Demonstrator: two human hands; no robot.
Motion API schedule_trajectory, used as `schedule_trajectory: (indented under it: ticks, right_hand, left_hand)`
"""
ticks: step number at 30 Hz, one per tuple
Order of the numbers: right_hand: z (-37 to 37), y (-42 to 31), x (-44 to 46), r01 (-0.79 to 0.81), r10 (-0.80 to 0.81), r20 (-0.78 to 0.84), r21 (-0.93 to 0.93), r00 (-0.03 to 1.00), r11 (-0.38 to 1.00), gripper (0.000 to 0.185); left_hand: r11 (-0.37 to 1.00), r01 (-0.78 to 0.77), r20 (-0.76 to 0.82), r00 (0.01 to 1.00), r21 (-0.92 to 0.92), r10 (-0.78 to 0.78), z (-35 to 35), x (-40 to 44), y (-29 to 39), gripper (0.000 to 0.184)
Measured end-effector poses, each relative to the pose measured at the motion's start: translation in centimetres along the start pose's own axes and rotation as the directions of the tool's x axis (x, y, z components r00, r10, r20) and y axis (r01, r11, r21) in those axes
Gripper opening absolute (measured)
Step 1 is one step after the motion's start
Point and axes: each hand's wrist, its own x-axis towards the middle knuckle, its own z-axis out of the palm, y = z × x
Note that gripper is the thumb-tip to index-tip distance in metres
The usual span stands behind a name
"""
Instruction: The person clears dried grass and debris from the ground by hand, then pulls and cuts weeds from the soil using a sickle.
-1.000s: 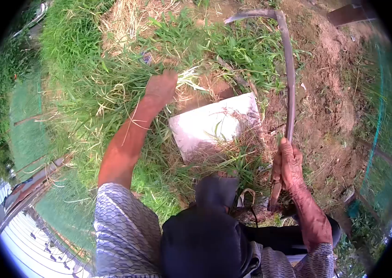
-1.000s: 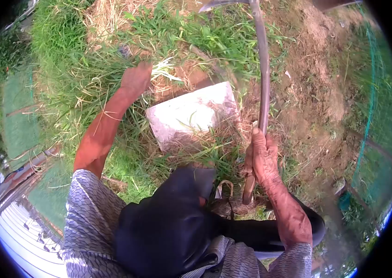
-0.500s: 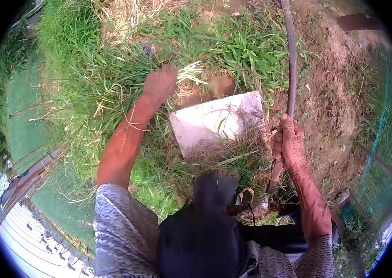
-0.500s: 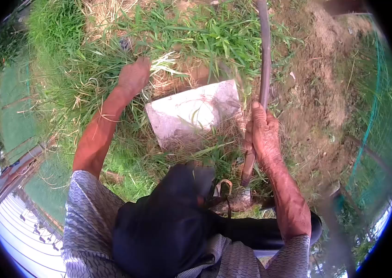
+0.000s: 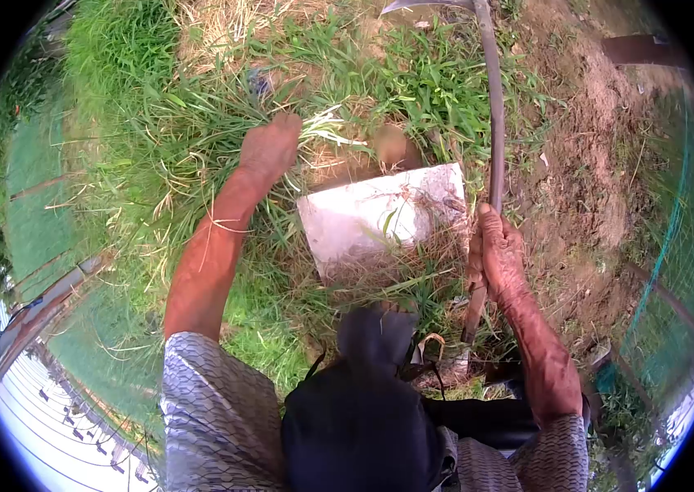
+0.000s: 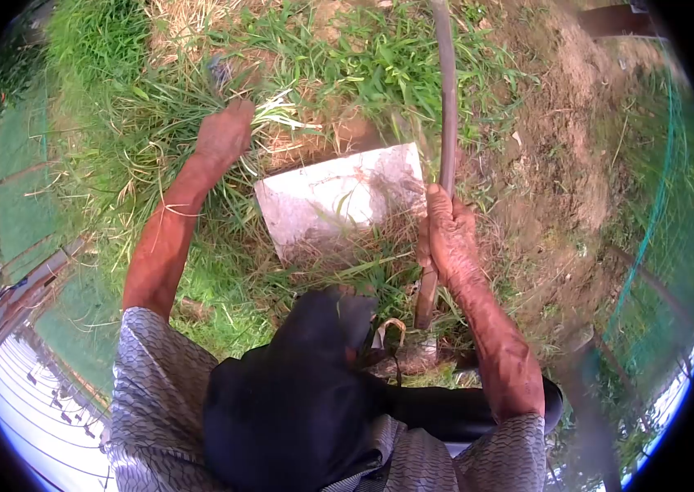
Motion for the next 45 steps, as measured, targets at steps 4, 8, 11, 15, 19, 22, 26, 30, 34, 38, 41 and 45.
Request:
schedule_trajectory:
  ticks: [4, 8, 11, 15, 19, 22, 26, 30, 34, 38, 41, 45]
  right_hand:
    - [-1.9, 4.0, -5.1, -0.130, 0.173, 0.094, -0.347, 0.980, 0.929, 0.043]
    - [-4.0, 3.7, -5.3, -0.059, 0.099, 0.154, -0.246, 0.983, 0.968, 0.044]
    - [-1.0, -0.9, -1.8, -0.059, 0.059, 0.080, -0.001, 0.995, 0.998, 0.038]
    - [2.0, -0.4, 0.9, 0.019, -0.007, 0.095, -0.127, 0.995, 0.992, 0.037]
    - [-3.4, 5.8, -4.7, -0.049, 0.108, 0.154, -0.345, 0.982, 0.937, 0.040]
    - [-3.4, 4.1, -5.9, -0.208, 0.238, 0.125, -0.210, 0.963, 0.955, 0.039]
    - [0.6, 0.1, -2.3, -0.091, 0.093, 0.103, -0.019, 0.990, 0.996, 0.039]
    - [-0.1, 2.2, -1.9, 0.074, -0.034, 0.137, -0.294, 0.990, 0.953, 0.041]
    - [-4.3, 4.4, -7.2, 0.153, -0.098, 0.129, -0.548, 0.987, 0.822, 0.040]
    - [-3.7, 2.2, -7.8, -0.121, 0.139, 0.046, -0.277, 0.989, 0.953, 0.040]
    - [-1.5, 0.6, -5.0, -0.034, 0.045, 0.045, -0.227, 0.998, 0.973, 0.041]
    - [2.6, 2.0, -2.6, 0.117, -0.056, 0.130, -0.525, 0.990, 0.843, 0.044]
  left_hand:
    - [1.000, -0.021, 0.061, 0.998, 0.006, 0.020, -0.5, -0.9, -0.6, 0.009]
    - [1.000, 0.008, 0.156, 0.988, -0.007, -0.007, -1.1, -5.2, -1.2, 0.018]
    - [1.000, -0.016, 0.096, 0.995, -0.002, 0.016, -0.3, -6.5, -1.7, 0.017]
    - [0.999, 0.026, 0.081, 0.996, 0.026, -0.028, -0.7, -6.1, -1.8, 0.012]
    - [0.994, 0.082, 0.154, 0.984, 0.074, -0.093, -1.6, -5.9, -1.6, 0.022]
    - [0.987, 0.096, 0.089, 0.992, -0.131, -0.085, -3.6, -4.0, -0.2, 0.043]
    - [0.987, 0.133, 0.175, 0.978, -0.095, -0.115, -0.9, -1.5, -0.5, 0.062]
    - [0.991, 0.134, 0.506, 0.856, -0.020, -0.106, -1.9, -2.0, 0.6, 0.030]
    - [0.967, 0.201, 0.487, 0.868, -0.154, -0.103, -3.5, -7.4, 2.5, 0.021]
    - [0.980, 0.168, 0.752, 0.659, -0.110, -0.028, -4.1, -14.3, 0.7, 0.025]
    - [0.945, 0.294, 0.671, 0.730, -0.142, -0.126, -4.2, -19.4, -0.1, 0.028]
    - [0.991, 0.060, 0.486, 0.866, 0.124, -0.113, -4.4, -17.6, 2.0, 0.029]
